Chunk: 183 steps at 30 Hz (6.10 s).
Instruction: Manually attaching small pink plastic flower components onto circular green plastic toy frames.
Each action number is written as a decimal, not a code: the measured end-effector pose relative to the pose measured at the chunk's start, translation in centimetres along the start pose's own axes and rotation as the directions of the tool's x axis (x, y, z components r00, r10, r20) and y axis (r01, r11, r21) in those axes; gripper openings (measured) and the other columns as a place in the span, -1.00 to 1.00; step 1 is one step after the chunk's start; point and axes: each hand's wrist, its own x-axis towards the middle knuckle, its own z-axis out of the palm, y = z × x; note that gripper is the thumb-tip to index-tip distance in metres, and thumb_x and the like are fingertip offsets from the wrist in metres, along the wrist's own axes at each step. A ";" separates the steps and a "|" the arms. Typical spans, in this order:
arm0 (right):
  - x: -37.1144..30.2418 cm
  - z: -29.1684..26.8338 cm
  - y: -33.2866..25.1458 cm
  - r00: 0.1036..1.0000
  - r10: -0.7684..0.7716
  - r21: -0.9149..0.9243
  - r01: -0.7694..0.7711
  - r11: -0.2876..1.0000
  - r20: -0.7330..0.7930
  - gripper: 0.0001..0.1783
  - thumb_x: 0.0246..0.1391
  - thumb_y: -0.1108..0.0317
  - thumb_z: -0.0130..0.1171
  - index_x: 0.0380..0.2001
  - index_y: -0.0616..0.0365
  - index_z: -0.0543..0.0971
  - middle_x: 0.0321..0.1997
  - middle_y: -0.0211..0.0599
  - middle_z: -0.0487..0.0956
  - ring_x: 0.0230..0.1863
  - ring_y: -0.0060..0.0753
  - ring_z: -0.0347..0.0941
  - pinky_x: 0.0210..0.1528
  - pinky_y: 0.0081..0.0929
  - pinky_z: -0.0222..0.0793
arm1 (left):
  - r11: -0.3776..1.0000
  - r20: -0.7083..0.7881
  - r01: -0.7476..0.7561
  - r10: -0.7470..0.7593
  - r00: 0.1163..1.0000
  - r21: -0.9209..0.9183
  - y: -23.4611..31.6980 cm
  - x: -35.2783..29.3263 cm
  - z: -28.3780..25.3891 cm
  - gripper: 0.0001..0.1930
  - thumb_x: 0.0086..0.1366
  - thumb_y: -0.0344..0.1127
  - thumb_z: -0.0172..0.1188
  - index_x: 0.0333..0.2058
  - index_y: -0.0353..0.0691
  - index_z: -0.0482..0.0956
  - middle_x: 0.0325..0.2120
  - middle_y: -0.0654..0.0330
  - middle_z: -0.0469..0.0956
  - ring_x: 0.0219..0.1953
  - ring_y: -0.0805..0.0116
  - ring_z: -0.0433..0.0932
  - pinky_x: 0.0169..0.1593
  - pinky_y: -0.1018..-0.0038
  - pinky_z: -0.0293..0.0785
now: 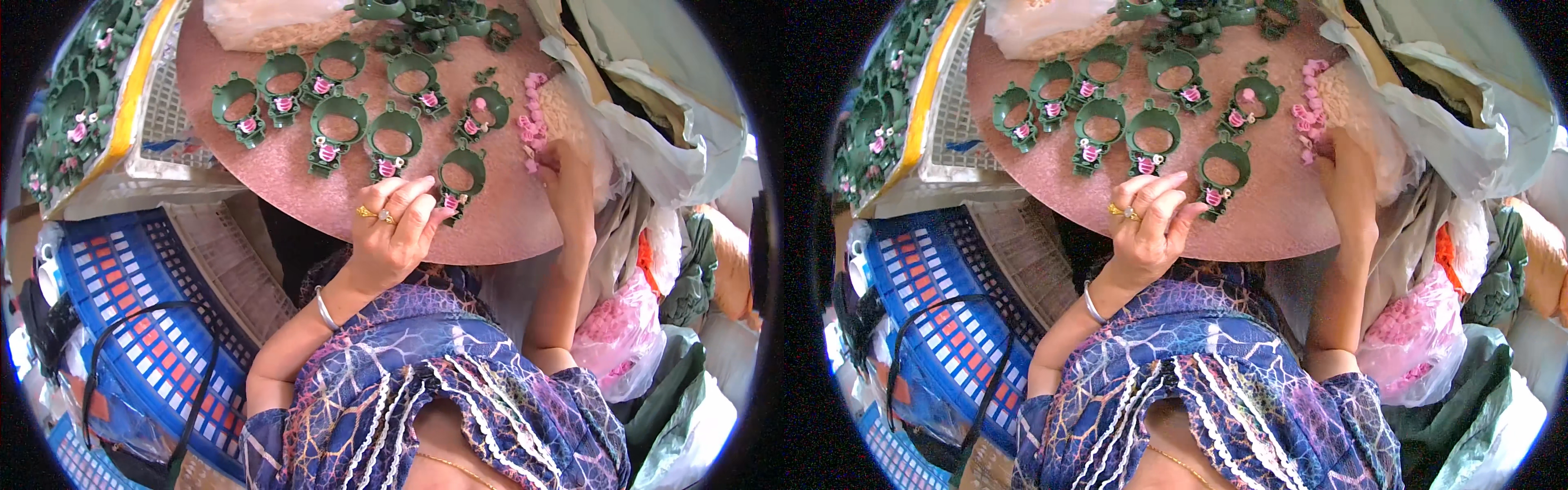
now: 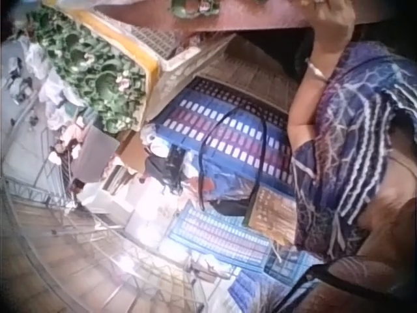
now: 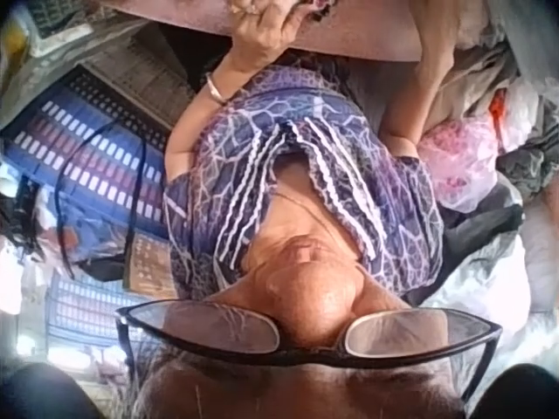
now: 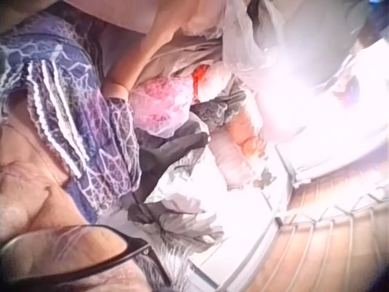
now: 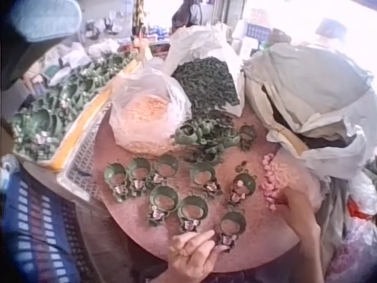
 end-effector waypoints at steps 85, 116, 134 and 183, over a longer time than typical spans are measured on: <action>0.9 1.0 0.5 0.986 0.049 -0.149 -0.073 0.986 -0.160 -0.88 0.08 0.45 0.22 -0.30 0.24 0.64 -0.36 -0.02 0.64 -0.25 -0.06 0.60 -0.17 -0.23 0.44 | 0.998 0.022 0.054 -0.054 0.998 -0.013 -0.2 -0.4 -0.4 -0.71 0.09 -0.36 0.47 -0.26 -0.20 0.54 -0.15 0.19 0.62 -0.15 0.13 0.53 -0.07 0.29 0.49; 10.9 7.4 -20.1 0.562 -0.822 -0.017 0.825 0.566 -0.096 -0.75 -0.03 0.50 0.16 -0.25 0.10 0.69 -0.36 -0.23 0.60 -0.17 -0.10 0.52 -0.01 -0.24 0.37 | 0.991 -0.013 0.076 -0.078 0.997 -0.107 -0.3 -0.2 -0.1 -0.71 0.01 -0.38 0.46 -0.30 -0.20 0.54 -0.30 0.23 0.60 -0.25 0.23 0.52 -0.13 0.36 0.47; 4.9 -3.7 -11.2 0.956 -0.158 0.011 0.166 0.986 -0.249 -0.77 0.19 0.31 0.16 -0.20 0.20 0.68 -0.34 -0.03 0.65 -0.34 -0.07 0.58 -0.20 -0.34 0.45 | 0.995 0.012 0.063 -0.063 0.998 -0.071 -0.4 -0.4 -0.6 -0.72 0.04 -0.40 0.43 -0.29 -0.25 0.55 -0.18 0.16 0.60 -0.17 0.11 0.54 -0.09 0.24 0.49; 10.6 6.9 -24.8 0.253 -0.967 -0.243 0.937 0.249 -0.019 -0.86 -0.11 0.52 0.11 -0.40 0.14 0.47 -0.43 -0.25 0.47 -0.25 -0.10 0.49 -0.07 -0.24 0.41 | 0.988 -0.014 0.051 -0.053 0.998 -0.148 -0.6 -0.5 -0.4 -0.67 -0.03 -0.39 0.45 -0.25 -0.29 0.59 -0.22 0.16 0.59 -0.17 0.14 0.53 -0.16 0.26 0.48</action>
